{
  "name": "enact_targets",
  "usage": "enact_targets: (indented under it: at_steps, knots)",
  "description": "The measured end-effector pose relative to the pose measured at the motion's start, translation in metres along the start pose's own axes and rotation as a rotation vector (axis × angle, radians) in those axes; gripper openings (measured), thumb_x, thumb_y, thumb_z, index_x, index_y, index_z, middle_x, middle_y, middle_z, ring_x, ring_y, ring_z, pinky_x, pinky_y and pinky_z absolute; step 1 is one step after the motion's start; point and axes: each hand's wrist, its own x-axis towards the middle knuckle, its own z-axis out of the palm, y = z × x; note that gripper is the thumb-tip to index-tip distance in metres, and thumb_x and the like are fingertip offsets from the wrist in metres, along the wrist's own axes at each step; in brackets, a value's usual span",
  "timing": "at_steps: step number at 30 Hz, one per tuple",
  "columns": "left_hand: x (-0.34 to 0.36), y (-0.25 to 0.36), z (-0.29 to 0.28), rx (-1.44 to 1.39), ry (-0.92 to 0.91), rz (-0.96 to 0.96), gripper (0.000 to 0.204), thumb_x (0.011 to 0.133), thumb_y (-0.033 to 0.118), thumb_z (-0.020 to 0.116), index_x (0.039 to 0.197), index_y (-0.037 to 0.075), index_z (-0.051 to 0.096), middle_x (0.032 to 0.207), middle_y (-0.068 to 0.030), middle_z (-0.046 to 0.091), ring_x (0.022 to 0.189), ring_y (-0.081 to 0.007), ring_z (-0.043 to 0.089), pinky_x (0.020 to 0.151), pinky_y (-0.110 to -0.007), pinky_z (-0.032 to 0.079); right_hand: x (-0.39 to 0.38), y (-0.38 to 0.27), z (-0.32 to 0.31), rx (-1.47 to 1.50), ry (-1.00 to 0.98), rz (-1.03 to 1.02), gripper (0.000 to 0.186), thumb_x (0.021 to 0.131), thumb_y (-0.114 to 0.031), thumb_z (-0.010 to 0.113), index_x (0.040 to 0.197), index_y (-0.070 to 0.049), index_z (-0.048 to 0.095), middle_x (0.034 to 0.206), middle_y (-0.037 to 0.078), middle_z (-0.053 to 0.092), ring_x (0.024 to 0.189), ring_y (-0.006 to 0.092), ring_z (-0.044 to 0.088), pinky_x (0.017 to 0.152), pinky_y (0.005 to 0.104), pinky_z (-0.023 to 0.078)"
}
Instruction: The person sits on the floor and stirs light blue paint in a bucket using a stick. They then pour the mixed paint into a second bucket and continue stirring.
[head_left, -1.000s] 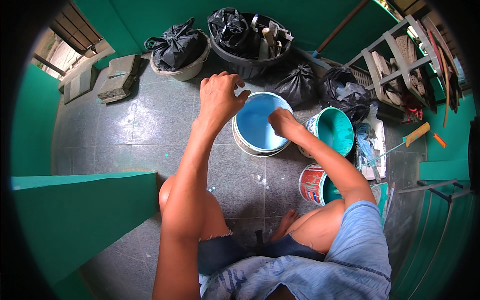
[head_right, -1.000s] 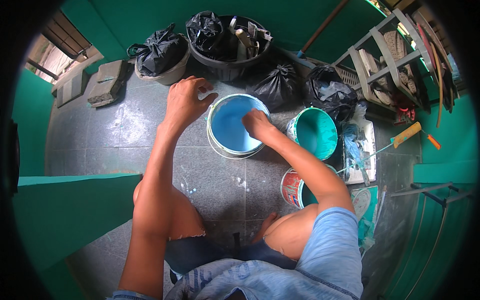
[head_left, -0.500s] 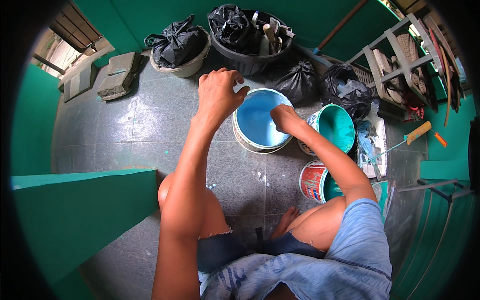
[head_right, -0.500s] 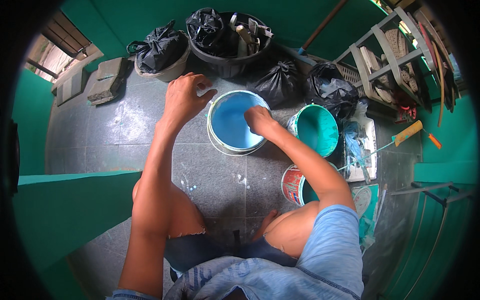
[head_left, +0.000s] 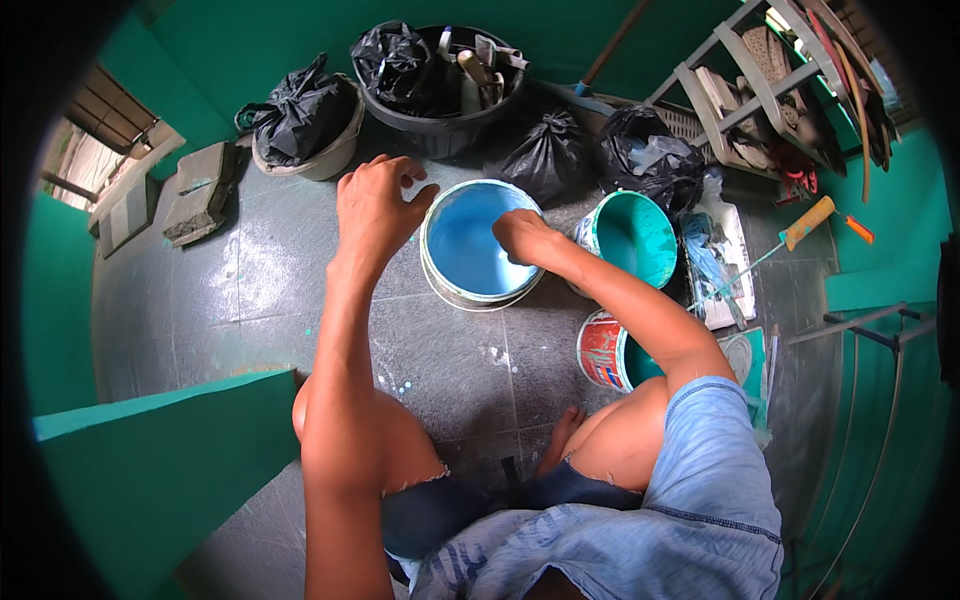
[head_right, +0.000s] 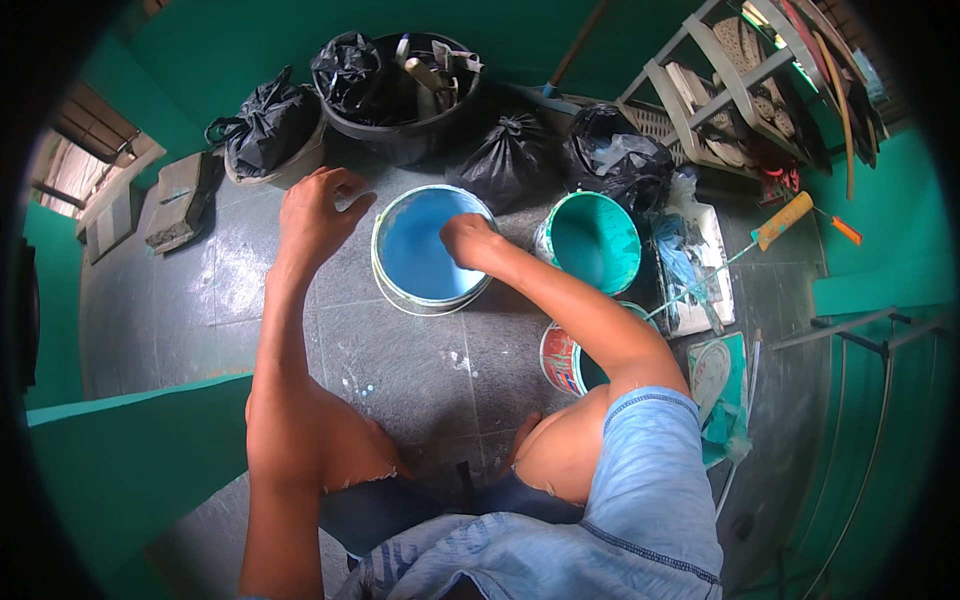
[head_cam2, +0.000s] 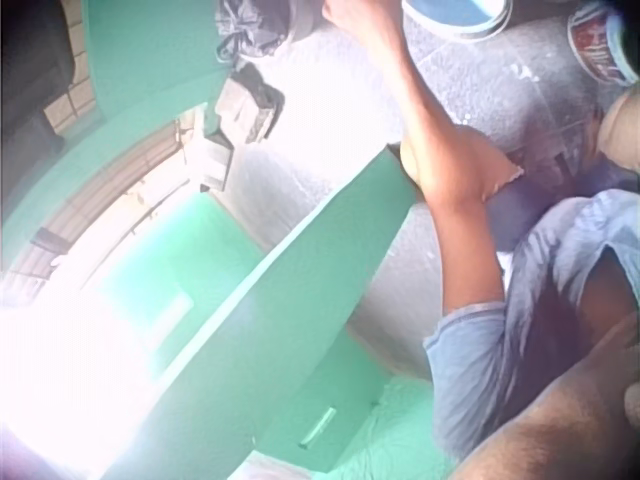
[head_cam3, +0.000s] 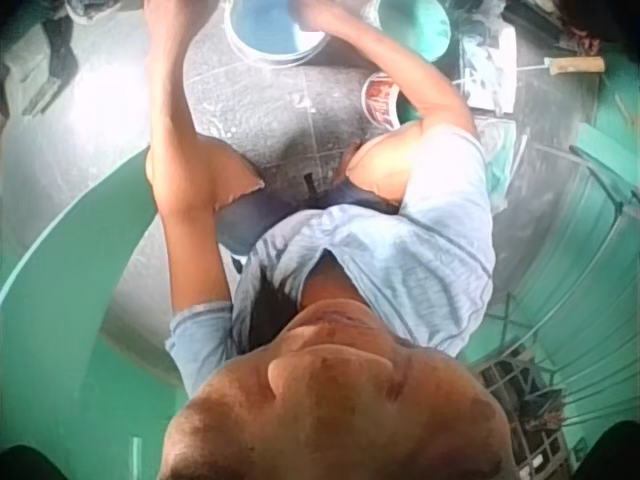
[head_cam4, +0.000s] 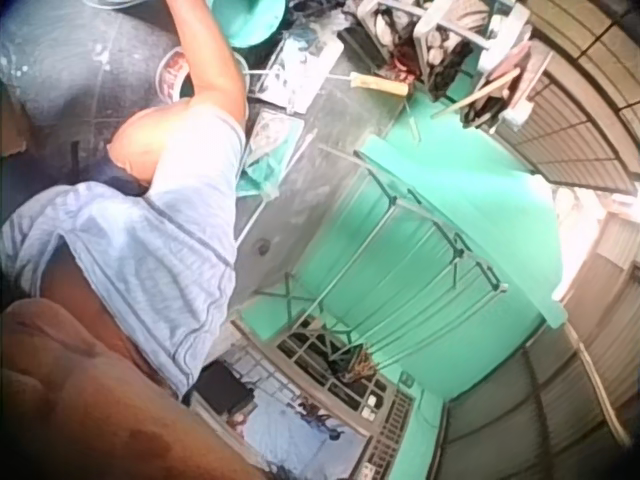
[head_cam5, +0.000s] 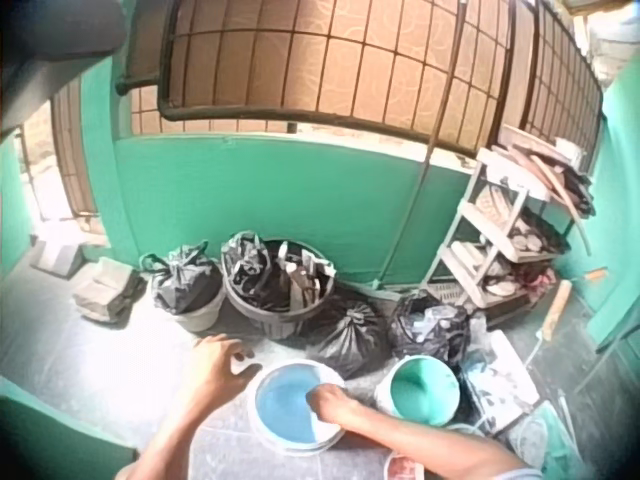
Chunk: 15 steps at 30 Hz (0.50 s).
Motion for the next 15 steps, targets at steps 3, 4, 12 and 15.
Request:
enact_targets:
  at_steps: [3, 4, 12, 15]
  knots:
    - [0.000, 0.002, 0.002, -0.019, 0.000, 0.012, 0.021, 0.069, 0.022, 0.074, 0.084, 0.009, 0.069, 0.082, -0.0064, 0.066, 0.081, -0.0233, 0.062, 0.079, -0.038, 0.042, -0.001, -0.008, -0.002, 0.220, -0.109, -0.134, 0.010, 0.074, -0.003, 0.057, 0.068, -0.001, 0.065, 0.074, 0.018, 0.065, 0.070, 0.0334, 0.062, 0.068, 0.0422, 0.049]
    - [0.001, 0.004, 0.002, -0.018, 0.003, 0.018, 0.021, 0.069, 0.022, 0.074, 0.084, 0.009, 0.069, 0.082, -0.0064, 0.066, 0.081, -0.0232, 0.062, 0.079, -0.038, 0.043, -0.001, -0.008, 0.003, 0.330, -0.076, -0.198, 0.011, 0.076, -0.004, 0.057, 0.069, -0.001, 0.065, 0.073, 0.017, 0.065, 0.070, 0.0328, 0.062, 0.068, 0.0421, 0.049]
    - [-0.002, 0.003, -0.002, 0.006, -0.002, 0.013, 0.021, 0.069, 0.022, 0.074, 0.083, 0.008, 0.069, 0.081, -0.0066, 0.066, 0.080, -0.0236, 0.062, 0.078, -0.037, 0.042, 0.003, 0.002, 0.008, 0.019, 0.269, -0.022, 0.007, 0.075, -0.001, 0.058, 0.072, 0.002, 0.064, 0.080, 0.019, 0.063, 0.079, 0.0373, 0.060, 0.069, 0.0445, 0.049]
    - [-0.001, 0.002, 0.001, 0.002, 0.001, 0.015, 0.021, 0.068, 0.022, 0.074, 0.083, 0.008, 0.069, 0.081, -0.0070, 0.065, 0.079, -0.0239, 0.062, 0.078, -0.038, 0.042, -0.002, 0.003, 0.000, 0.129, -0.169, 0.001, 0.011, 0.076, -0.003, 0.055, 0.073, 0.001, 0.065, 0.079, 0.020, 0.064, 0.075, 0.0352, 0.062, 0.068, 0.0434, 0.049]
